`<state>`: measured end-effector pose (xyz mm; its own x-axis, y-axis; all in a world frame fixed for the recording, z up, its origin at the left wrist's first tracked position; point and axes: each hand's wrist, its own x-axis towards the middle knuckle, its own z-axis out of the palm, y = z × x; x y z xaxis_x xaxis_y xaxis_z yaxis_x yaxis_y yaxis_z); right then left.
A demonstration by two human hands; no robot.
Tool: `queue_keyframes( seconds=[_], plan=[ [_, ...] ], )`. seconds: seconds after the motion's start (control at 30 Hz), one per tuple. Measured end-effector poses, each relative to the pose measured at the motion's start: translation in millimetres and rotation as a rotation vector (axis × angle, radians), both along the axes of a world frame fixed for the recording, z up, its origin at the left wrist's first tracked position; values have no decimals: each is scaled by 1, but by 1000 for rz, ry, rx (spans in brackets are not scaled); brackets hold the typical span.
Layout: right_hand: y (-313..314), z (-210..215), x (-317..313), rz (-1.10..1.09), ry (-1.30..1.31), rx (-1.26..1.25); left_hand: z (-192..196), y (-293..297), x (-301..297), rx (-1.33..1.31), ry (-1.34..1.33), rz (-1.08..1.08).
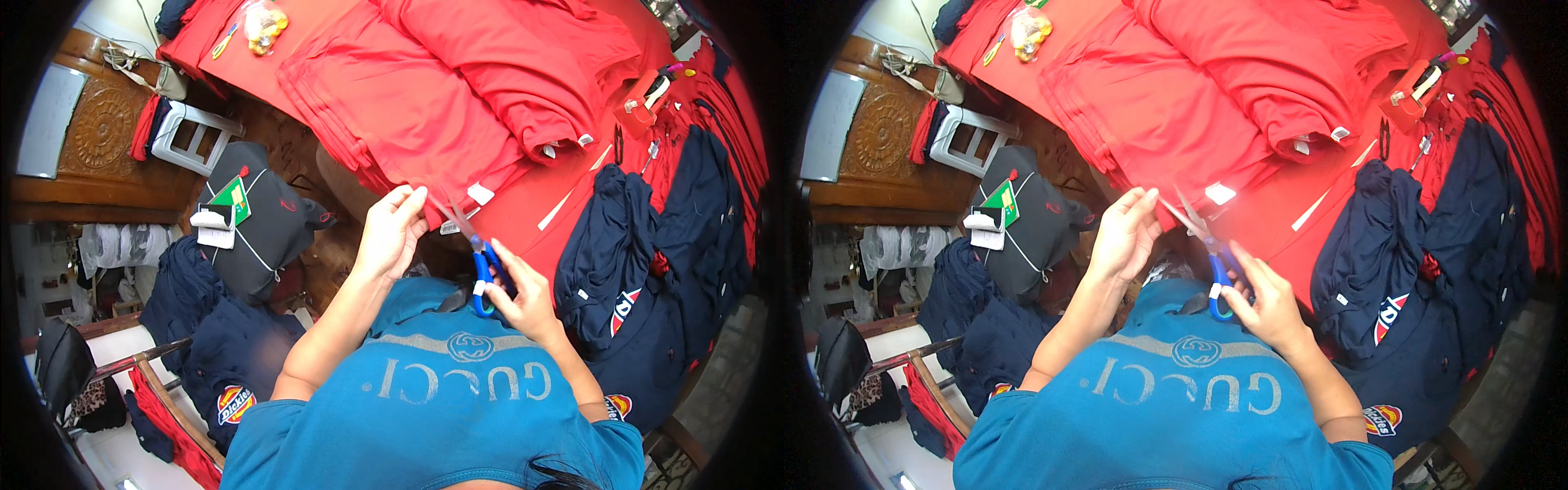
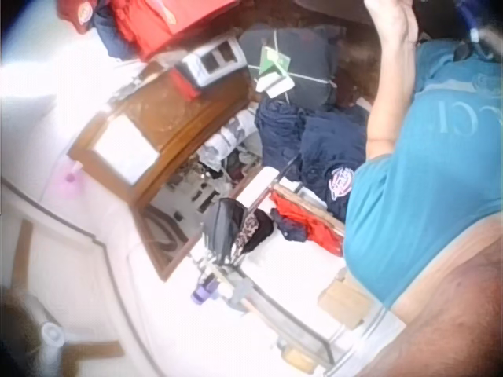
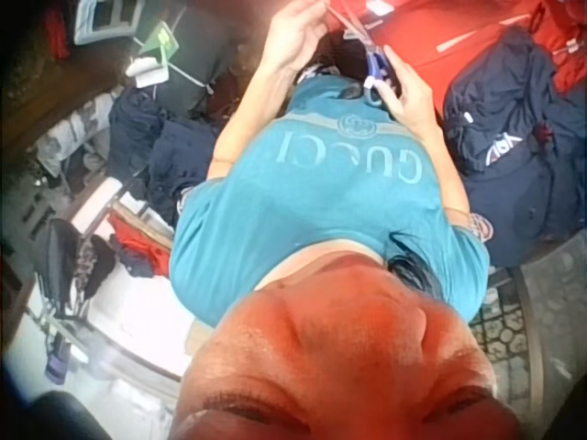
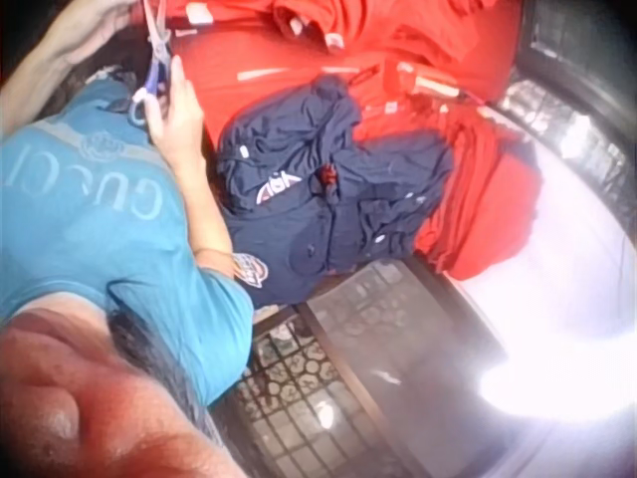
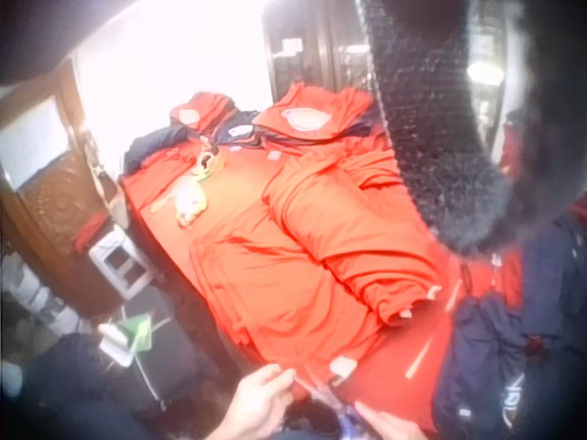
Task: The person uses blue-handled scissors to cut tags off a stack of red shirts laid out on a table. They repeatedly pick up a shirt, snip the tag, and place the shirt back on the pile. A second person is visible in the background working on similar items.
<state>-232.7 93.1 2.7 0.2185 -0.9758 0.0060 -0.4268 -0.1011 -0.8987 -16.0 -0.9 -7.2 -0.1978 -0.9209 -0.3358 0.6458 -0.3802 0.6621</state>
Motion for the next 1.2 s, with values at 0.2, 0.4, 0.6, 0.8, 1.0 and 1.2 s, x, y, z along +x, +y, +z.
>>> queue_keyframes(
  seconds=[0.2, 0.4, 0.6, 0.8, 1.0, 1.2],
  plan=[
    [2, -5, 2, 10, 32, -99, 13, 6, -9, -28, -109, -53],
    [-3, -3, 2, 2, -47, -51, 8, 11, -14, -85, -160, -20],
    [-5, -5, 1, -5, -42, -73, 3, 10, -17, -88, -212, -33],
    [-5, -3, -1, 2, -31, -74, 3, 10, -19, -105, -193, -31],
    [-1, -1, -4, -60, -281, 258, 9, 11, -20, -93, -209, -32],
    [-1, -11, 0, -24, -212, 58, 8, 12, -15, -109, -201, -84]
  ],
)
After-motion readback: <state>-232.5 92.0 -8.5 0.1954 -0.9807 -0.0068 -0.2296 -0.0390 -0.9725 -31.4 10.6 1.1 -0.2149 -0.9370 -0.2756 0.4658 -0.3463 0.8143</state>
